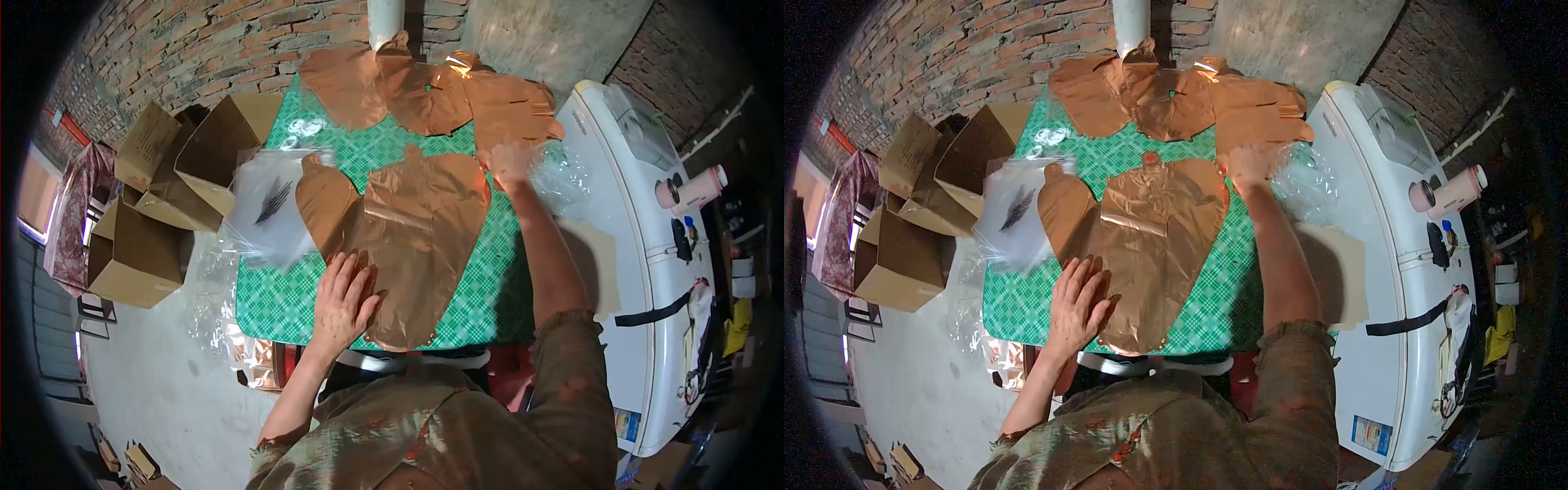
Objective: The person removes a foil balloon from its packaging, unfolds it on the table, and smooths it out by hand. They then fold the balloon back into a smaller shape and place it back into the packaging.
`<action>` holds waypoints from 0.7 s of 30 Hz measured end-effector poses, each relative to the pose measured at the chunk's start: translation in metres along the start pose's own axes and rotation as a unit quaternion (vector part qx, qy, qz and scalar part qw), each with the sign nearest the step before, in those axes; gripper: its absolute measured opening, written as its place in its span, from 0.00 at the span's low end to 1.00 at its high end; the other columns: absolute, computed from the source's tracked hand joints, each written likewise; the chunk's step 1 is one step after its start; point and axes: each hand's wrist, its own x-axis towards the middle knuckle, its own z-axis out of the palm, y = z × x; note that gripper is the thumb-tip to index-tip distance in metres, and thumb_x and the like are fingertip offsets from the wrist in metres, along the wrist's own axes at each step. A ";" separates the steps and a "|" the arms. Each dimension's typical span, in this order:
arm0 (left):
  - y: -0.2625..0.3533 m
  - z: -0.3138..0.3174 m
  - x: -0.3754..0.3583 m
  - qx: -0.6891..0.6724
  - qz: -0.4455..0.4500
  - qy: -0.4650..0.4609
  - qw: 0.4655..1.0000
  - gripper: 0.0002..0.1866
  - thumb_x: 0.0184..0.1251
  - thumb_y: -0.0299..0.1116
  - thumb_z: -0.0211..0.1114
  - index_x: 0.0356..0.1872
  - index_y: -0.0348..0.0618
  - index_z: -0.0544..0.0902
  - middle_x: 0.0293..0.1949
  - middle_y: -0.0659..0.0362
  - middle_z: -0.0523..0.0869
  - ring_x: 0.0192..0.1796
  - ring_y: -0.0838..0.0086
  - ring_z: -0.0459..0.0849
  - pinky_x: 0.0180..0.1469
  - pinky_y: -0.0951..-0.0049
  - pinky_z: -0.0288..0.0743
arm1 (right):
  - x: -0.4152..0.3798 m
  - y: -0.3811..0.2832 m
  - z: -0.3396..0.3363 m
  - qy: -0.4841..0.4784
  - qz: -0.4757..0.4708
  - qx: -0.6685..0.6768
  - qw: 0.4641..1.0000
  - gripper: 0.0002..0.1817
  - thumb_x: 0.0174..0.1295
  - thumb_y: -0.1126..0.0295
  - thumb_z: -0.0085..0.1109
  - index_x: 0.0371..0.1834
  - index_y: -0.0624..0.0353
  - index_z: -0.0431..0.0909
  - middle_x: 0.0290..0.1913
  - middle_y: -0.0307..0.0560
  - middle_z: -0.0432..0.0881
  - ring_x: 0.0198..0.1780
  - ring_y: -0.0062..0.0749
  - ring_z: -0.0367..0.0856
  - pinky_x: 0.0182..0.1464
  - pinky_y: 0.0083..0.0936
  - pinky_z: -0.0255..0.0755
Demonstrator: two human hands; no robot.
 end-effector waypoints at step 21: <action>0.013 -0.040 0.108 -0.323 -0.101 -0.012 0.941 0.24 0.76 0.36 0.68 0.67 0.35 0.80 0.70 0.44 0.79 0.70 0.48 0.80 0.72 0.58 0.73 | 0.074 0.050 -0.007 0.224 0.014 0.469 0.854 0.07 0.67 0.72 0.69 0.37 0.62 0.80 0.28 0.38 0.82 0.32 0.18 0.75 0.36 0.27 0.73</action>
